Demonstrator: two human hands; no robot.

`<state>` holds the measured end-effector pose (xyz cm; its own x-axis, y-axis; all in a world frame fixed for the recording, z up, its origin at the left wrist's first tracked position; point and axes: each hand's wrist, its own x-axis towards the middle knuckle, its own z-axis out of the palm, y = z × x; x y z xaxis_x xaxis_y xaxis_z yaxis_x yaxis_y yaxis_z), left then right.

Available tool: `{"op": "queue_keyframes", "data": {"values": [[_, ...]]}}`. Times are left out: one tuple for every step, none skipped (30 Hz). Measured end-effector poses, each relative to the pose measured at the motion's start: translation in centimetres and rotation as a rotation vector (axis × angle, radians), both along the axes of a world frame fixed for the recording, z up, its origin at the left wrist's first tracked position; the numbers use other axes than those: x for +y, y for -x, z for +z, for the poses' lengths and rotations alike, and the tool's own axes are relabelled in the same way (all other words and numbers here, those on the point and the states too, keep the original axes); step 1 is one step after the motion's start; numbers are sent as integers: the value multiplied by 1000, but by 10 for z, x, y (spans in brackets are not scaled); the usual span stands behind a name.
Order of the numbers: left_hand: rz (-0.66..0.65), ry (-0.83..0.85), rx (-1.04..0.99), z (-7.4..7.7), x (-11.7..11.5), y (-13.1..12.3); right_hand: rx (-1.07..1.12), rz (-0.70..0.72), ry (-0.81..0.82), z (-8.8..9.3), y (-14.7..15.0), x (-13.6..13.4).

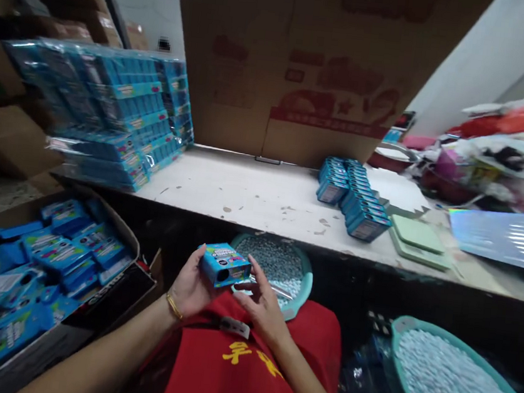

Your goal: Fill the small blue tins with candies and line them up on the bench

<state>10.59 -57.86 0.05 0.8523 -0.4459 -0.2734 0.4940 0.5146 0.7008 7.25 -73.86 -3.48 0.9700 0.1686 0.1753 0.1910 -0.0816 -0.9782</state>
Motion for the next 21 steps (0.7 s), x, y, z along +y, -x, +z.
{"op": "queue_keyframes", "data": {"values": [[-48, -31, 27, -2, -3, 1, -52, -40, 7, -4, -1, -2], [-95, -86, 54, -6, -5, 2, -119, -82, 29, -9, -1, -5], [-122, -167, 65, -12, -4, 2, -179, -114, 57, -14, -1, -7], [-113, -266, 38, -19, -2, 3, -211, -131, 81, -19, 1, -9], [-71, -370, -37, -27, 2, 3, -207, -129, 102, -23, 2, -10], [-20, -472, -157, -34, 5, 2, -173, -114, 119, -27, 5, -10], [11, -566, -303, -40, 9, 1, -123, -98, 135, -31, 6, -10], [7, -648, -450, -45, 12, 0, -71, -75, 153, -35, 7, -9], [-46, -718, -567, -47, 14, -2, -28, -40, 167, -39, 6, -10], [-137, -773, -635, -49, 16, -3, 4, 16, 176, -44, 3, -12], [-224, -811, -647, -49, 17, -5, 30, 91, 190, -50, -3, -16], [-271, -831, -617, -48, 17, -8, 57, 160, 225, -56, -11, -22], [-260, -836, -562, -48, 18, -11, 83, 194, 305, -63, -20, -31], [-205, -834, -494, -48, 20, -14, 112, 172, 455, -70, -31, -41], [-126, -824, -424, -48, 22, -17, 146, 101, 653, -77, -41, -52], [-39, -807, -362, -50, 25, -21, 182, 5, 861, -84, -52, -63], [31, -784, -314, -52, 28, -24, 216, -84, 1043, -91, -60, -71], [75, -757, -281, -54, 31, -27, 247, -137, 1176, -97, -67, -77], [97, -729, -260, -56, 34, -29, 273, -147, 1255, -101, -72, -80], [104, -706, -246, -58, 37, -31, 293, -127, 1286, -105, -75, -81], [109, -696, -235, -60, 39, -32, 302, -98, 1294, -107, -76, -79]]}}
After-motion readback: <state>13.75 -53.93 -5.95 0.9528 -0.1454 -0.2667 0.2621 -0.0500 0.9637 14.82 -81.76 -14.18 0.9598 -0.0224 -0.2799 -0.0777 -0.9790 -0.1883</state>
